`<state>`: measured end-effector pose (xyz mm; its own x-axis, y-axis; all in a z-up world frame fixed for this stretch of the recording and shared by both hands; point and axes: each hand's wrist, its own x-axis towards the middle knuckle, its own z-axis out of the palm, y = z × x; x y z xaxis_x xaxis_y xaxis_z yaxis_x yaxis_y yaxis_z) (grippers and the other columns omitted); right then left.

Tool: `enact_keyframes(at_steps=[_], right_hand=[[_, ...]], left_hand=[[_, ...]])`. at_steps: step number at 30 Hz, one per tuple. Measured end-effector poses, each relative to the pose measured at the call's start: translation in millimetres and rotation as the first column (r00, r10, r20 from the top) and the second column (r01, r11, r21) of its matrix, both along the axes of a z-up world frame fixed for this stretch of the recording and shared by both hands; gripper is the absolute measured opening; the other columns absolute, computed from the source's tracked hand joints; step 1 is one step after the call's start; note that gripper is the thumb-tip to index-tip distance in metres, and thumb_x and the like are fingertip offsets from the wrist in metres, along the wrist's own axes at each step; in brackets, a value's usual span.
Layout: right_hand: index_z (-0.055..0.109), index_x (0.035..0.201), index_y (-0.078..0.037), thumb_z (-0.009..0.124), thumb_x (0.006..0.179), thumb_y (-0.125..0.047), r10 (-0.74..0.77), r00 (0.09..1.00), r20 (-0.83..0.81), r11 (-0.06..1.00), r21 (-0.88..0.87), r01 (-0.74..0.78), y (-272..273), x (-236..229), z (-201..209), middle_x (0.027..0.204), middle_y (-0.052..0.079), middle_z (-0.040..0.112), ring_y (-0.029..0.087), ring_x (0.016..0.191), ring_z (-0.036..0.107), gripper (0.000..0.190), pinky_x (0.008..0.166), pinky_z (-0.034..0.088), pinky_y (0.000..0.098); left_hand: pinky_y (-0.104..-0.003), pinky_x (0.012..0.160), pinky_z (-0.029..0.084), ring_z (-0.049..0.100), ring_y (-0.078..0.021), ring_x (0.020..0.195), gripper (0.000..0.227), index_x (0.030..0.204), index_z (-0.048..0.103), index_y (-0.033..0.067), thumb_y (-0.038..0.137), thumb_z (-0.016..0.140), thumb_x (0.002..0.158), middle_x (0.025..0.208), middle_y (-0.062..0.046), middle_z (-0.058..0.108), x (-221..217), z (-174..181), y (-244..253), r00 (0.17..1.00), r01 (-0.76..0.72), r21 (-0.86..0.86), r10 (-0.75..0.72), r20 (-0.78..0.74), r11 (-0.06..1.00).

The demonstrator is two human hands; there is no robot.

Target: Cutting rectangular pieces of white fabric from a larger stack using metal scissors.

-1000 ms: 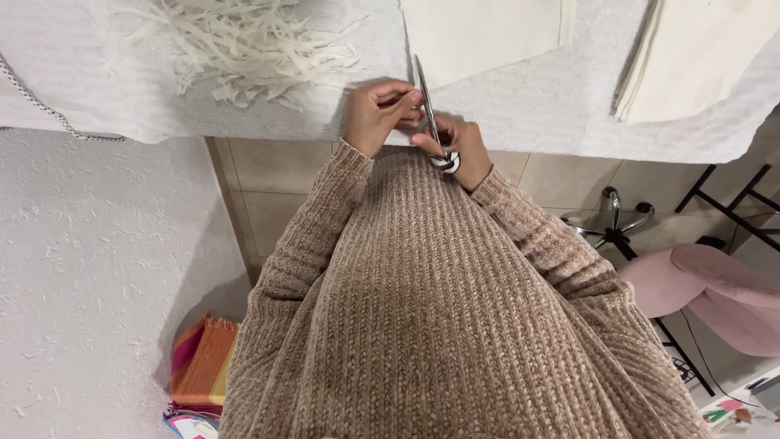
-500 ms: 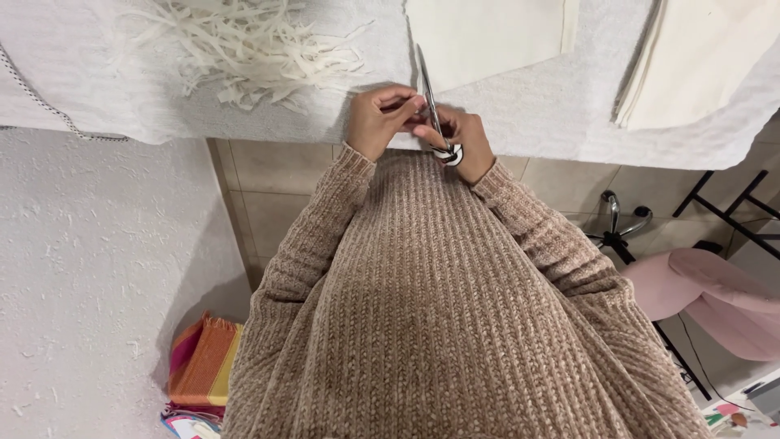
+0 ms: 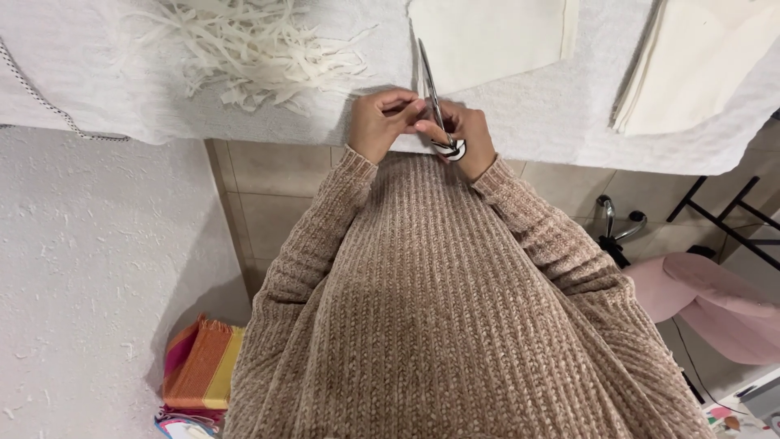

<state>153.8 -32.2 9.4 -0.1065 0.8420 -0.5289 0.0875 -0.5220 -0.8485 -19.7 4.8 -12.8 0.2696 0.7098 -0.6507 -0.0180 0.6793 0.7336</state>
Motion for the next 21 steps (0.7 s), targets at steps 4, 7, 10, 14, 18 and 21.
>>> enact_keyframes(at_steps=[4, 7, 10, 14, 18, 21], right_hand=[[0.058, 0.070, -0.010, 0.079, 0.090, -0.026, -0.003, 1.000, -0.023, 0.999, -0.033, 0.002, 5, -1, 4, 0.044, 0.004, 0.050, 0.010, 0.036, 0.050, 0.034, 0.041, 0.040, 0.0182], [0.059, 0.074, -0.008, 0.076, 0.093, -0.019, -0.062, 0.990, -0.125, 0.998, -0.037, 0.058, 14, 0, 14, 0.047, 0.005, 0.051, 0.011, 0.036, 0.052, 0.028, 0.038, 0.040, 0.0179], [0.060, 0.075, -0.005, 0.076, 0.094, -0.020, 0.029, 0.999, -0.028, 0.999, 0.015, -0.029, 16, 2, 14, 0.046, 0.008, 0.052, 0.013, 0.037, 0.054, 0.029, 0.040, 0.039, 0.0208], [0.061, 0.077, -0.006, 0.078, 0.093, -0.023, 0.023, 0.999, -0.025, 1.000, -0.001, -0.023, 22, 1, 20, 0.052, 0.005, 0.054, 0.010, 0.048, 0.051, 0.028, 0.048, 0.041, 0.0204], [0.060, 0.074, -0.010, 0.076, 0.095, -0.035, 0.060, 0.998, 0.008, 0.998, 0.020, -0.060, 21, 10, -15, 0.043, 0.003, 0.052, 0.008, 0.039, 0.052, 0.036, 0.047, 0.039, 0.0141], [0.064, 0.076, -0.009, 0.067, 0.093, -0.045, 0.087, 0.995, 0.051, 0.978, 0.186, -0.095, 22, 8, -9, 0.060, -0.002, 0.055, 0.007, 0.047, 0.042, 0.040, 0.049, 0.035, 0.0205]], left_hand=[[-0.034, 0.064, 0.066, 0.072, -0.0240, 0.077, 0.018, 0.099, 0.073, 0.0002, 0.010, 0.078, 0.086, 0.093, -0.024, 0.072, -2, -5, -2, 1.000, -0.012, 0.008, 0.012, 0.014, 1.000], [-0.033, 0.064, 0.066, 0.073, -0.0270, 0.076, 0.015, 0.097, 0.073, 0.0016, 0.010, 0.078, 0.086, 0.089, -0.023, 0.072, -2, -3, 0, 1.000, 0.032, 0.018, -0.031, -0.002, 0.999], [-0.034, 0.065, 0.066, 0.073, -0.0282, 0.076, 0.015, 0.097, 0.073, 0.0012, 0.011, 0.078, 0.086, 0.088, -0.025, 0.071, -2, 0, 1, 1.000, 0.030, 0.019, -0.030, 0.005, 0.999], [-0.035, 0.066, 0.066, 0.073, -0.0294, 0.078, 0.016, 0.097, 0.072, 0.0005, 0.010, 0.078, 0.086, 0.089, -0.027, 0.071, -3, 5, 3, 0.999, 0.031, 0.013, -0.031, 0.015, 0.999], [-0.034, 0.066, 0.066, 0.073, -0.0316, 0.076, 0.014, 0.098, 0.072, -0.0008, 0.007, 0.075, 0.086, 0.087, -0.027, 0.071, -4, 8, 4, 0.999, 0.028, -0.006, -0.028, 0.043, 1.000], [-0.034, 0.066, 0.066, 0.073, -0.0312, 0.076, 0.013, 0.098, 0.072, -0.0014, 0.006, 0.073, 0.088, 0.088, -0.028, 0.071, -5, 6, 2, 0.999, 0.028, -0.012, -0.027, 0.041, 1.000]])
